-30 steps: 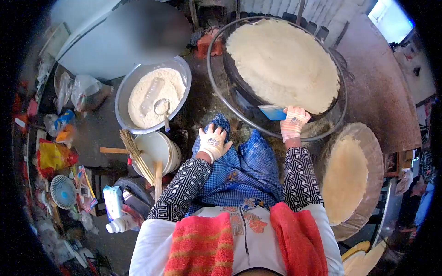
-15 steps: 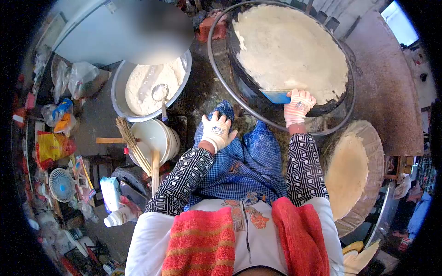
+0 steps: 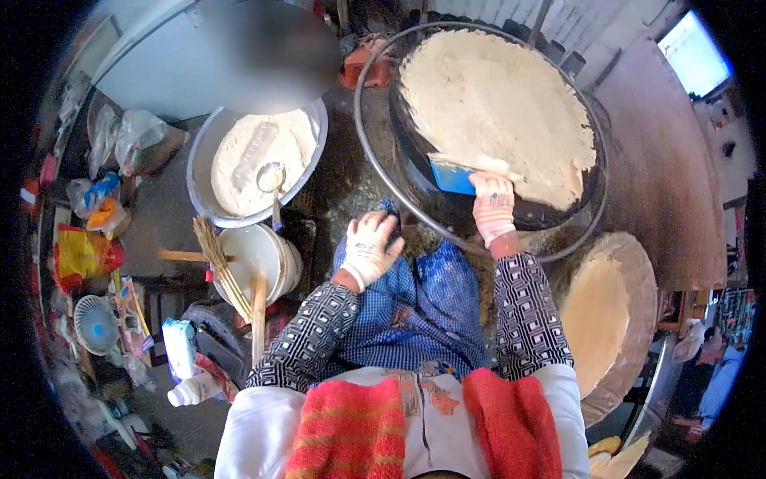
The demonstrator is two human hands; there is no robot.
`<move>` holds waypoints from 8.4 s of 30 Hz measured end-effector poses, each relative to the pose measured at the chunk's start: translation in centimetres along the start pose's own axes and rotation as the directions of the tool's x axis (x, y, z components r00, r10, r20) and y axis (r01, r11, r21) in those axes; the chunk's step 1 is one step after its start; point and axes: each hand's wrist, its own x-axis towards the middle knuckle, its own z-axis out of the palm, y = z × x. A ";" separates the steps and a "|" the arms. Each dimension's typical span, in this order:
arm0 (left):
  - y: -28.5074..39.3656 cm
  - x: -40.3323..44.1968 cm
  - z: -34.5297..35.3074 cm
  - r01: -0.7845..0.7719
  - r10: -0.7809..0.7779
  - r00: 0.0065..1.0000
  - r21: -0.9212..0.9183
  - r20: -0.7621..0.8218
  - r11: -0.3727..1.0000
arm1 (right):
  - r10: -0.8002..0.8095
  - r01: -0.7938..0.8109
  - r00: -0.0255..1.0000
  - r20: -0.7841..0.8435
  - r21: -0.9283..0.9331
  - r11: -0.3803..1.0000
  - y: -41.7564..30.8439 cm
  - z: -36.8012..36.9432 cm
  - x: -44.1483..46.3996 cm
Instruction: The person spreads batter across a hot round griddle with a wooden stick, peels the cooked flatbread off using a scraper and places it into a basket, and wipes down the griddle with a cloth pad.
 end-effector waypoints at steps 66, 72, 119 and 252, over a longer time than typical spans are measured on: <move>-5.2 11.9 -2.7 -0.659 0.629 0.746 0.385 0.220 0.646 | 0.089 0.012 0.913 0.398 -0.244 0.970 -0.4 2.0 8.8; 13.5 0.4 4.3 -0.546 0.548 0.817 -0.066 0.180 0.835 | 0.090 0.032 0.919 0.384 -0.300 0.953 -1.0 2.7 9.3; -1.6 -3.4 0.1 0.062 -0.148 0.952 0.303 0.269 0.951 | 0.339 -0.206 0.842 0.421 -0.329 0.921 1.3 4.7 14.0; 9.5 4.6 7.4 -0.487 0.474 0.873 0.269 0.117 0.831 | 0.833 -0.669 0.508 -0.221 -0.711 0.219 23.8 -60.5 -16.5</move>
